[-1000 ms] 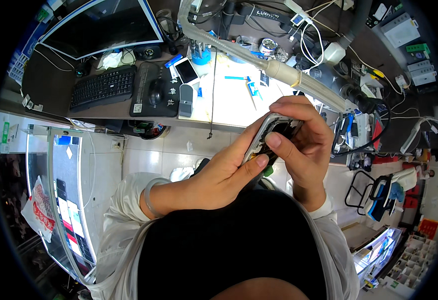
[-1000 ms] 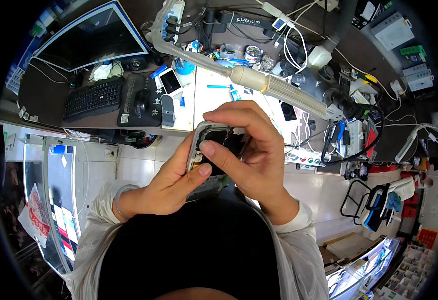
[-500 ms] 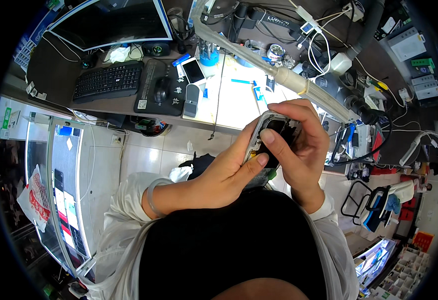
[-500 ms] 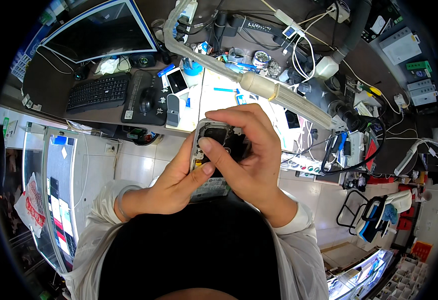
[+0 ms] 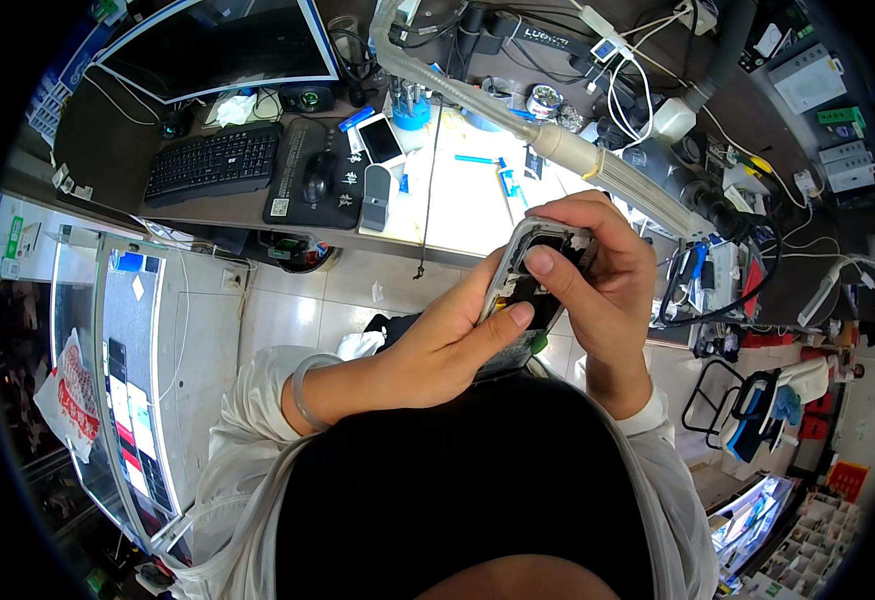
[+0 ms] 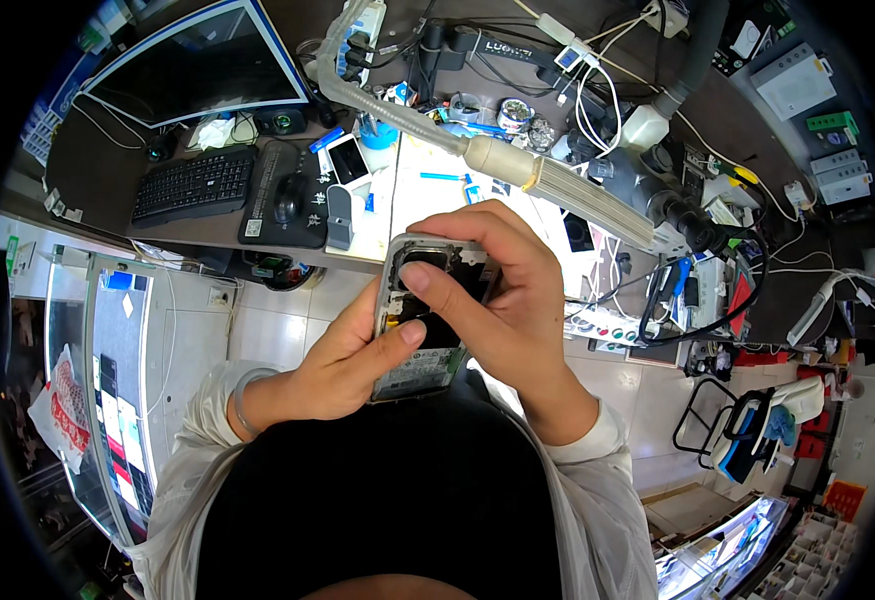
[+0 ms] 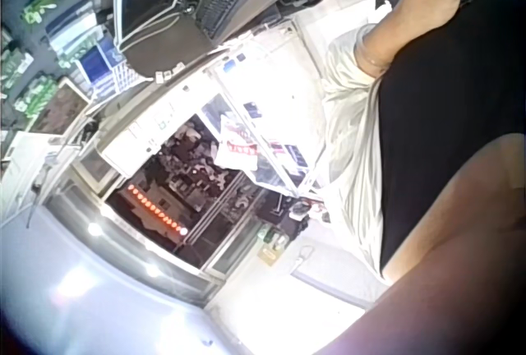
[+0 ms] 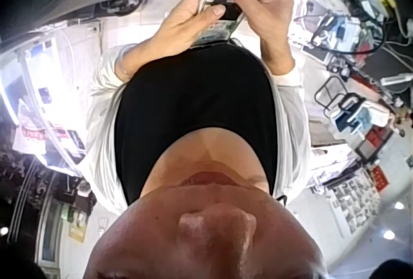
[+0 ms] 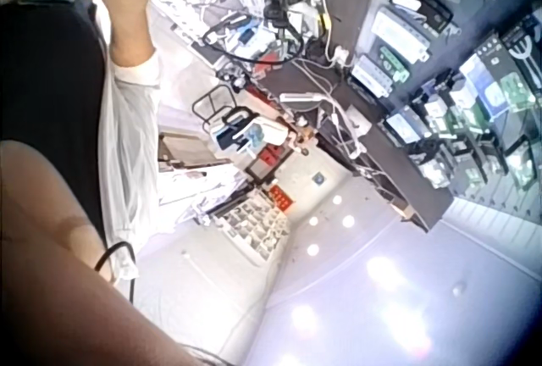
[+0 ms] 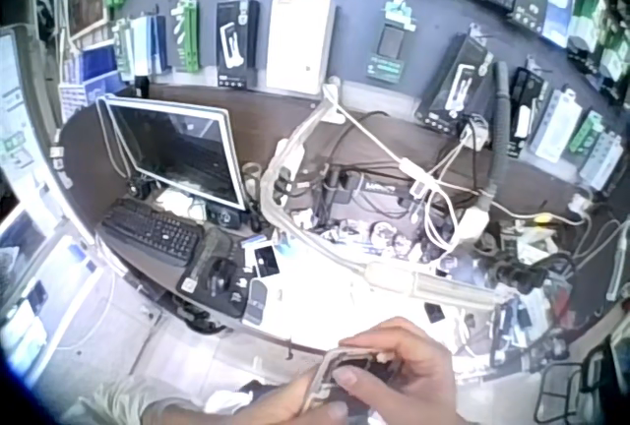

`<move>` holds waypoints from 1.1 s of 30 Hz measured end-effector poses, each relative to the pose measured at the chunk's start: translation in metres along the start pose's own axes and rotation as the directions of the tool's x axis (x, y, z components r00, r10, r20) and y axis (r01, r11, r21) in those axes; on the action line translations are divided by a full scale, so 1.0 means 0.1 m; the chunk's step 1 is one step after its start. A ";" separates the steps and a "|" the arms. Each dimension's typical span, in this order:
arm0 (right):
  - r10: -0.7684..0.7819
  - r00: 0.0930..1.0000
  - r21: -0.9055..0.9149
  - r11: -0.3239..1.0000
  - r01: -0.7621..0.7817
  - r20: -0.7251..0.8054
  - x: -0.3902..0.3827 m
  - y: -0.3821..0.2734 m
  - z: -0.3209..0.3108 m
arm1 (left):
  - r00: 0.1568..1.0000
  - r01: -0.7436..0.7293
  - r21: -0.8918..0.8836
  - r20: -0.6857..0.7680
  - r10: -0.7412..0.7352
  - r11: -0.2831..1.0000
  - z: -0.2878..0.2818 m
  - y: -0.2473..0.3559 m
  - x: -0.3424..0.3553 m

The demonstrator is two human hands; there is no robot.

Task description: The person assembles a mobile phone by fitting a plastic component onto the internal chassis and then pressing a decorative back panel into place.

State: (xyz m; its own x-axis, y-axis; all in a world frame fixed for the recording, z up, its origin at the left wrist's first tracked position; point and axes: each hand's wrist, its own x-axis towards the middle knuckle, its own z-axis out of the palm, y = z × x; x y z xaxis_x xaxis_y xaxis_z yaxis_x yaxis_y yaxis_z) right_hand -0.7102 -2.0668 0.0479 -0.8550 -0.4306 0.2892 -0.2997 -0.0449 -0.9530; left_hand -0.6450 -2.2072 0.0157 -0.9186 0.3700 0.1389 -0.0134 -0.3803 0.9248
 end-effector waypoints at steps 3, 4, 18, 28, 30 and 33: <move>0.016 0.999 -0.008 1.000 -0.016 -0.040 -0.02 0.05 0.00 | 1.000 -0.020 0.065 -0.010 0.021 0.998 0.00 -0.04 0.01; 0.023 0.999 -0.028 0.999 -0.025 -0.044 -0.03 0.07 0.00 | 0.999 -0.031 0.089 -0.016 0.033 0.996 0.00 -0.06 0.01; 0.249 0.968 0.109 0.962 -0.251 0.033 -0.07 0.37 -0.04 | 0.935 0.138 -0.422 -0.242 -0.258 0.896 -0.05 -0.35 0.05; 0.609 0.791 0.295 0.747 -0.596 0.057 0.16 1.52 -0.02 | 0.923 -0.037 -0.902 -0.196 -0.331 0.431 -0.69 -0.72 -0.24; 0.699 0.714 0.185 0.696 -0.693 0.046 0.11 2.16 0.08 | 0.887 -0.174 -0.819 -0.371 -0.274 0.547 -0.85 -0.69 -0.40; 0.744 0.665 -0.148 0.667 -0.731 0.068 0.07 2.71 0.34 | 0.792 -0.246 -0.759 -0.516 -0.326 0.603 -1.00 -0.69 -0.62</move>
State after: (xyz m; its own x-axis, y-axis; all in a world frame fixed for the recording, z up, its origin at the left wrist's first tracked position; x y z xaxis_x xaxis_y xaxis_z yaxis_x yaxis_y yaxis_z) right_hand -0.7829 -2.1130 -0.2115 -0.7629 -0.3807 -0.5226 0.3623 0.4178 -0.8332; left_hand -0.6268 -2.2885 -0.0917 -0.9273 -0.0206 -0.3739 -0.0813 -0.9636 0.2547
